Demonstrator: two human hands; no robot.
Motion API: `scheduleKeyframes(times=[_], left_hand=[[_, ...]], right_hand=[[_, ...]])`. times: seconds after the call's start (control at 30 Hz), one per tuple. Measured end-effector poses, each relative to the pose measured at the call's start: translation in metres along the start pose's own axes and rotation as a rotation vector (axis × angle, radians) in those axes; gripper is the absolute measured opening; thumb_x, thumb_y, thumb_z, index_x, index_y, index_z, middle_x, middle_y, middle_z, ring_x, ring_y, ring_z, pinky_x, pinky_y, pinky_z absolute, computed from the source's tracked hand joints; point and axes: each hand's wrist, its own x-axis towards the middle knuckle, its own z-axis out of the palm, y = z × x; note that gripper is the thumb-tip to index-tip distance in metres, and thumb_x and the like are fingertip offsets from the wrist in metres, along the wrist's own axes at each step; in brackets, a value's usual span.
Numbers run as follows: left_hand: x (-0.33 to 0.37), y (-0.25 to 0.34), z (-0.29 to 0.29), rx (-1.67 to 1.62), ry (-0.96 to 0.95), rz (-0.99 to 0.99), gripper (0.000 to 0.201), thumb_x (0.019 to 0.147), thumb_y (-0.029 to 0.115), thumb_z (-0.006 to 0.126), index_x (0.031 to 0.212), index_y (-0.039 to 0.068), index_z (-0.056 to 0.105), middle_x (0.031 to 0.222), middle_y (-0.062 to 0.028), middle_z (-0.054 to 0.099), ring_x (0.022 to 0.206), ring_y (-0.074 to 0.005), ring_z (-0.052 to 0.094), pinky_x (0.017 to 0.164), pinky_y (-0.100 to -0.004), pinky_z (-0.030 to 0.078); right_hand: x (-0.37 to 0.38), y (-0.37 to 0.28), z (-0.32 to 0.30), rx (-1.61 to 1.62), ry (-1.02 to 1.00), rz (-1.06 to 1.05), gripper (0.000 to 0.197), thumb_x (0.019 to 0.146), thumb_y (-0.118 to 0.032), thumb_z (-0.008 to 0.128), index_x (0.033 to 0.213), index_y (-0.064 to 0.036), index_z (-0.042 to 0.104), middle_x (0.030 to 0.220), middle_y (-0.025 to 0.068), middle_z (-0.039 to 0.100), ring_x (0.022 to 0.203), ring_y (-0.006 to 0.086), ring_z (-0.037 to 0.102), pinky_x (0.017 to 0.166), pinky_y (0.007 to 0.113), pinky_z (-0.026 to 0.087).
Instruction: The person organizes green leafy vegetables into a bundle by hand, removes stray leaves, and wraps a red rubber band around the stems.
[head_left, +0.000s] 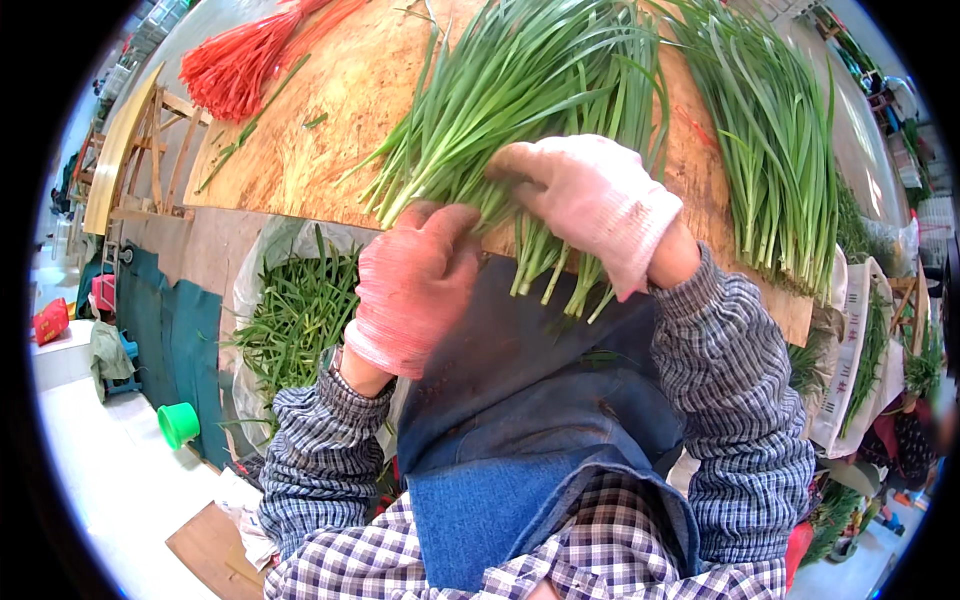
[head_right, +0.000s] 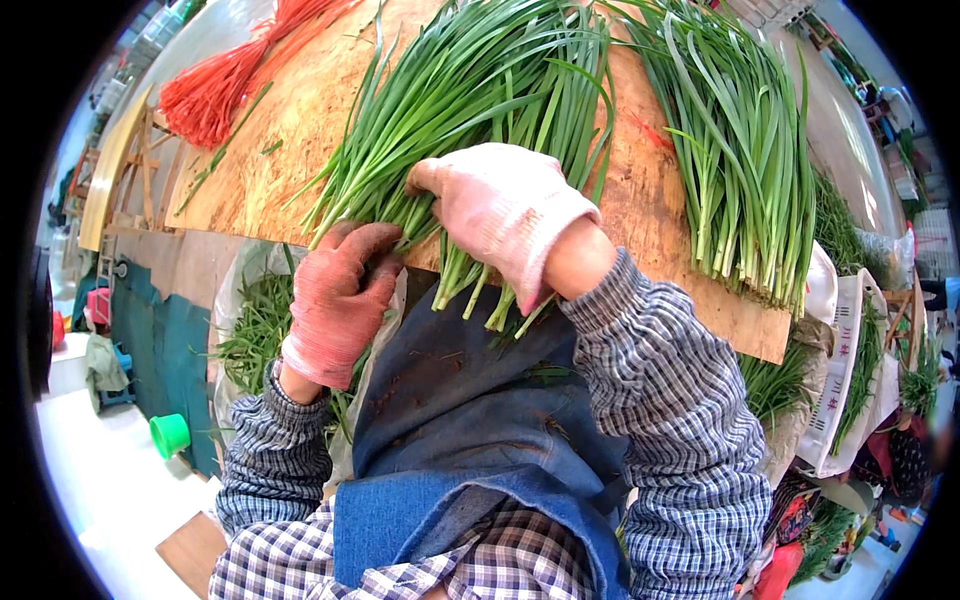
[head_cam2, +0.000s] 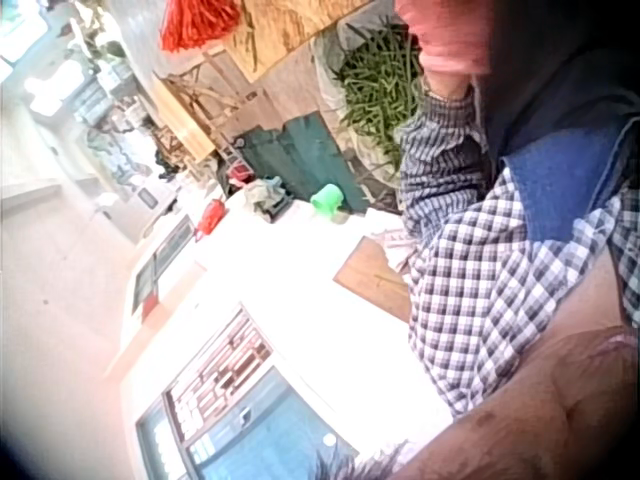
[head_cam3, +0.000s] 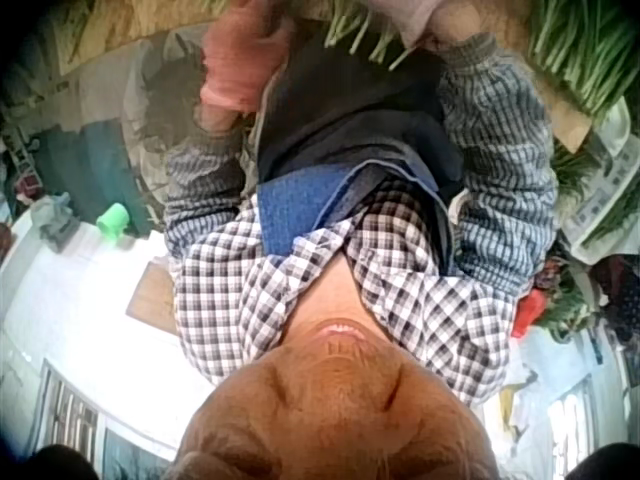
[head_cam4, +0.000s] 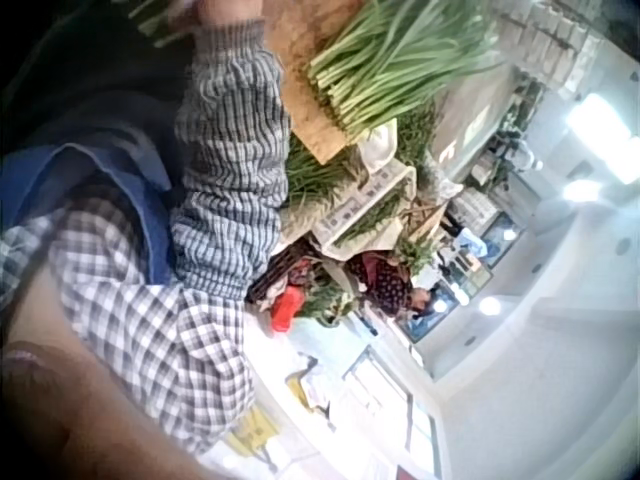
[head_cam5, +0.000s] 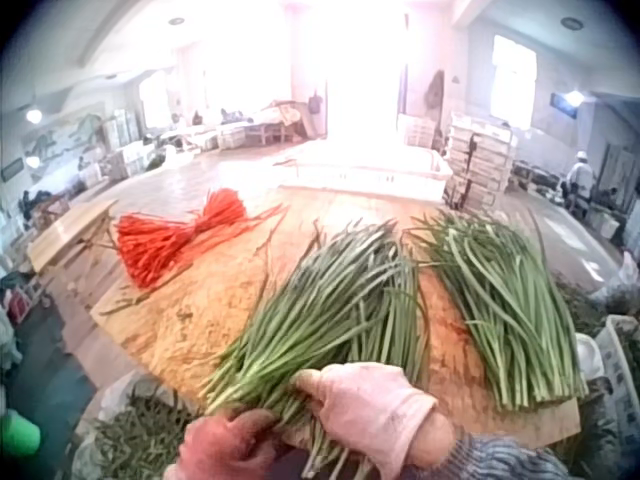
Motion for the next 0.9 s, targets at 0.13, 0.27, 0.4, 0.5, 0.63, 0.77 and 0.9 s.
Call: scheduleKeyframes(times=[0.13,0.27,0.4,0.5,0.63,0.77,0.9], left_hand=[[-0.001,0.008,0.0,0.333,-0.013,0.097,0.029,0.079,0.015,0.072,0.106,0.009,0.065,0.095,-0.0115,0.064,0.078,-0.0318,0.065,0.063,-0.0404,0.052],[0.006,0.009,0.01,0.566,0.033,0.28,0.016,0.08,0.018,0.066,0.091,0.009,0.059,0.079,-0.0066,0.054,0.064,-0.0241,0.059,0.052,-0.0371,0.049],[0.006,0.006,0.011,0.665,0.069,0.4,0.011,0.081,0.018,0.063,0.081,0.008,0.057,0.075,-0.0045,0.05,0.062,-0.02,0.056,0.049,-0.0336,0.046],[0.008,0.007,0.007,0.596,0.116,0.454,0.01,0.08,0.017,0.062,0.081,0.008,0.058,0.077,-0.0046,0.051,0.064,-0.0198,0.056,0.049,-0.0336,0.045],[0.004,0.007,0.004,0.43,0.042,0.432,0.02,0.074,0.01,0.067,0.092,0.008,0.06,0.084,-0.0068,0.055,0.072,-0.0251,0.06,0.057,-0.0386,0.048],[-0.015,-0.001,-0.02,0.174,-0.128,0.299,0.012,0.077,0.005,0.065,0.088,0.007,0.061,0.08,-0.0082,0.055,0.069,-0.0273,0.059,0.056,-0.0397,0.047],[-0.059,-0.029,-0.068,-0.252,-0.347,0.056,0.017,0.074,-0.001,0.067,0.09,0.005,0.063,0.08,-0.0116,0.057,0.071,-0.03,0.061,0.059,-0.0399,0.047]], right_hand=[[0.021,-0.007,-0.003,-0.091,-0.106,-0.005,0.02,0.082,-0.014,0.054,0.093,-0.0053,0.069,0.083,0.0188,0.069,0.081,0.0354,0.069,0.071,0.043,0.055],[0.035,-0.013,-0.009,-0.098,-0.253,0.076,0.019,0.08,-0.014,0.059,0.091,-0.0039,0.07,0.086,0.0196,0.07,0.084,0.036,0.07,0.073,0.043,0.056],[0.031,-0.012,-0.009,-0.049,-0.207,0.094,0.021,0.08,-0.017,0.059,0.092,-0.0049,0.071,0.085,0.0189,0.07,0.084,0.0364,0.069,0.074,0.043,0.055],[0.027,-0.012,-0.009,0.02,-0.181,0.129,0.021,0.081,-0.019,0.059,0.091,-0.006,0.071,0.084,0.0188,0.07,0.083,0.0367,0.068,0.074,0.043,0.054],[0.026,-0.012,-0.008,0.053,-0.191,0.181,0.02,0.081,-0.02,0.061,0.092,-0.0057,0.069,0.087,0.0191,0.069,0.085,0.0362,0.067,0.076,0.044,0.053],[0.022,-0.013,-0.001,0.022,-0.179,0.147,0.023,0.08,-0.022,0.064,0.095,-0.005,0.068,0.089,0.0185,0.069,0.09,0.0359,0.067,0.079,0.045,0.053],[0.021,-0.019,-0.001,0.022,-0.202,0.177,0.028,0.079,-0.025,0.067,0.098,-0.0041,0.068,0.091,0.0182,0.069,0.091,0.036,0.066,0.08,0.044,0.052]])
